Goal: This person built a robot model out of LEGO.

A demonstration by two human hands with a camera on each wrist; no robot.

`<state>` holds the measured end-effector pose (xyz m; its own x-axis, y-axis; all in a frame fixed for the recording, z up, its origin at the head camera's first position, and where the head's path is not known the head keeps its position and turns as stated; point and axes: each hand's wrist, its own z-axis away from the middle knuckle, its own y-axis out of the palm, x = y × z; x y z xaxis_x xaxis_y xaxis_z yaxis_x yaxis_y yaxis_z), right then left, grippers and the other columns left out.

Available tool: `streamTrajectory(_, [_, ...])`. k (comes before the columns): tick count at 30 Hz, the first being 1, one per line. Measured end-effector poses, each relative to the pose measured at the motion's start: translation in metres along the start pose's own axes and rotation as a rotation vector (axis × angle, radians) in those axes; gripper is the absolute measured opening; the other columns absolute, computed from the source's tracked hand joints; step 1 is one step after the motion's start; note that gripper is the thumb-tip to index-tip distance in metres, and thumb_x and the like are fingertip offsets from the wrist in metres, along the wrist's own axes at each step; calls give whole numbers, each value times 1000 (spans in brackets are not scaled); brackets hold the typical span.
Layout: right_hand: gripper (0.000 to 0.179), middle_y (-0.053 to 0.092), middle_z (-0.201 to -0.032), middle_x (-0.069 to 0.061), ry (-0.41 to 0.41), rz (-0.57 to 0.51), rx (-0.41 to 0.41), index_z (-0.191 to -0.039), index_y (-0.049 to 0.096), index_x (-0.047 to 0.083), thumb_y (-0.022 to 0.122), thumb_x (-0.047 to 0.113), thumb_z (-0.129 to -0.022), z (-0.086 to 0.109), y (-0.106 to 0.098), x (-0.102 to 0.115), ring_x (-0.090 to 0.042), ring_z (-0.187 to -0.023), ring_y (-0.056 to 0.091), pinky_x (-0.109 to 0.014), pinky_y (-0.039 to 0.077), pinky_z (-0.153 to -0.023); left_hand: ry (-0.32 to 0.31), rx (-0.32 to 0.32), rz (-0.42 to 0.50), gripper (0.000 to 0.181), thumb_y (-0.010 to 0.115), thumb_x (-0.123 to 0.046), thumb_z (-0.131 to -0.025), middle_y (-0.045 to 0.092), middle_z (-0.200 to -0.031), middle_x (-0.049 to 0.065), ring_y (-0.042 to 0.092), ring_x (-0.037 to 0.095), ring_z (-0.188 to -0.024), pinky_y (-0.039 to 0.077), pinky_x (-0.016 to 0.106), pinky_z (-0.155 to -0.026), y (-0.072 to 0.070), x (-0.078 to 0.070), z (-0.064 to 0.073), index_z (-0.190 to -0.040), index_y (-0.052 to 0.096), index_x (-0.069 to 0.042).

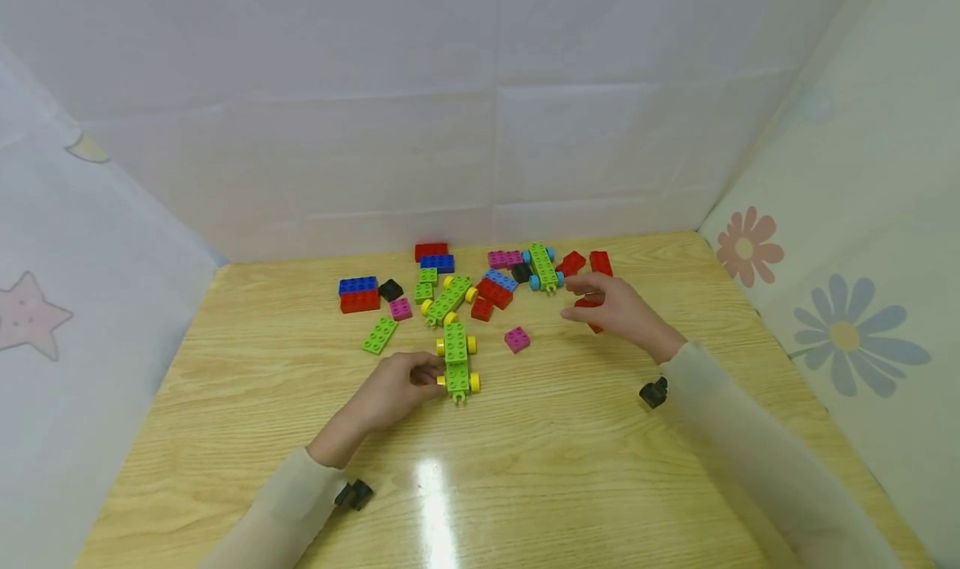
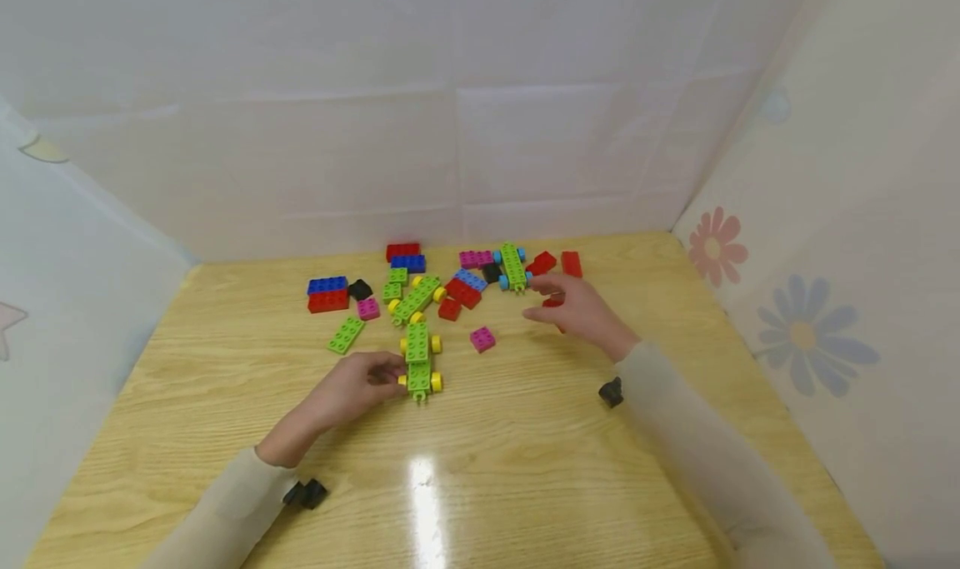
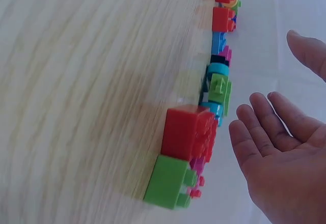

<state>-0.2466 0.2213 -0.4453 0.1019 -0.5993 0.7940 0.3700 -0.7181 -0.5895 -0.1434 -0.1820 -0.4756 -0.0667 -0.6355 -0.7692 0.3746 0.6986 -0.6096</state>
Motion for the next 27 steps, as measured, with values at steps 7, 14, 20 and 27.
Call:
streamTrajectory(7, [74, 57, -167, -19, 32, -8, -18, -165, 52, 6, 81, 39, -105, 3, -9, -10, -45, -149, 57, -61, 55, -120, 0, 5, 1, 38, 82, -17, -103, 81, -119, 8, 74, 17, -105, 66, 40, -97, 0, 0, 1, -137, 76, -1])
streamTrajectory(14, [72, 53, -170, -17, 57, -8, -39, -166, 51, 6, 78, 37, -107, 5, -18, -19, -46, -153, 52, -63, 53, -122, 5, 6, 0, 37, 82, -17, -103, 81, -120, 8, 75, 17, -105, 66, 41, -97, 0, 1, 0, -136, 76, -1])
streamTrajectory(20, [73, 51, -172, -17, 67, -45, -59, -166, 51, 6, 79, 37, -106, 8, -25, -27, -46, -155, 52, -63, 54, -122, -5, 3, -1, 39, 83, -19, -103, 81, -120, 8, 75, 18, -107, 66, 41, -97, 0, 1, 0, -137, 75, -1])
streamTrajectory(27, [72, 51, -172, -19, 54, -42, -69, -165, 51, 5, 79, 37, -107, 11, -27, -35, -47, -156, 50, -64, 52, -123, -10, 5, 0, 40, 83, -18, -103, 81, -120, 8, 75, 18, -107, 66, 41, -97, 0, 0, 0, -138, 75, 0])
